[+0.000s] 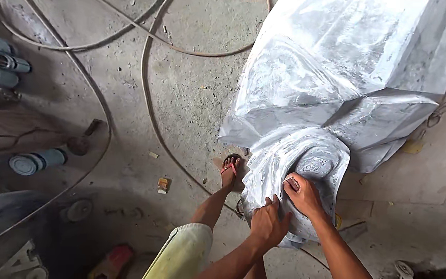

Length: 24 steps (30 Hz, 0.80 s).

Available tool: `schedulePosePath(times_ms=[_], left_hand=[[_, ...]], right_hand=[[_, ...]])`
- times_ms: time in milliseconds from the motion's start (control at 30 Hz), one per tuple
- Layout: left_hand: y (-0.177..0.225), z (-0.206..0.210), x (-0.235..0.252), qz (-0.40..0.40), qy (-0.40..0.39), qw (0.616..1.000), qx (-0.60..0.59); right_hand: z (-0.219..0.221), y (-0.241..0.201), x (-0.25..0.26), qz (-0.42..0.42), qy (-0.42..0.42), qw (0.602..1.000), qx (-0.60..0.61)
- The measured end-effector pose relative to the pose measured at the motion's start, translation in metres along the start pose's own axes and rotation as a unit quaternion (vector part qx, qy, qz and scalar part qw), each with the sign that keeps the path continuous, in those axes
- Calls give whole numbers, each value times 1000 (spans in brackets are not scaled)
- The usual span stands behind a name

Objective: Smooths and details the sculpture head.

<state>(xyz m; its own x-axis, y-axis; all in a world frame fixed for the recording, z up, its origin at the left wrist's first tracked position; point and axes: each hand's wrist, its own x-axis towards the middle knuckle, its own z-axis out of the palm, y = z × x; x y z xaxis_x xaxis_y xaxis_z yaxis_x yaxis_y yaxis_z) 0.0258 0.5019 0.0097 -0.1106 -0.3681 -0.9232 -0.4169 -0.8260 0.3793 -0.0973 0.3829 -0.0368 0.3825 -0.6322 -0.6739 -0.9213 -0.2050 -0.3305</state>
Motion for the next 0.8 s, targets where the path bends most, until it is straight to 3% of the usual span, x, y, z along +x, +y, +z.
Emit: schedulePosePath(times_ms=[67,200,367,533,667,800], left_hand=[[1,1,0,0,5,1000,-2],[2,4,-2,3,15,1000,-1],[0,6,-2,5,35,999,-20],[0,11,-3,11,49,998,-22],[-1,14,-4,12,64,997,-34],[-3,15,-3,17,74,997,-32]], right_hand=[[-3,4,2,-17,-11,1000,-2],[4,1,6,-39,69,996,-30],[-4,8,6,-71,-2,997,-8],[1,4,4,-93,74,992,-35],[-8,5,4,-111,10,994,-20],[-2,3,6,-121,95,986,-63]])
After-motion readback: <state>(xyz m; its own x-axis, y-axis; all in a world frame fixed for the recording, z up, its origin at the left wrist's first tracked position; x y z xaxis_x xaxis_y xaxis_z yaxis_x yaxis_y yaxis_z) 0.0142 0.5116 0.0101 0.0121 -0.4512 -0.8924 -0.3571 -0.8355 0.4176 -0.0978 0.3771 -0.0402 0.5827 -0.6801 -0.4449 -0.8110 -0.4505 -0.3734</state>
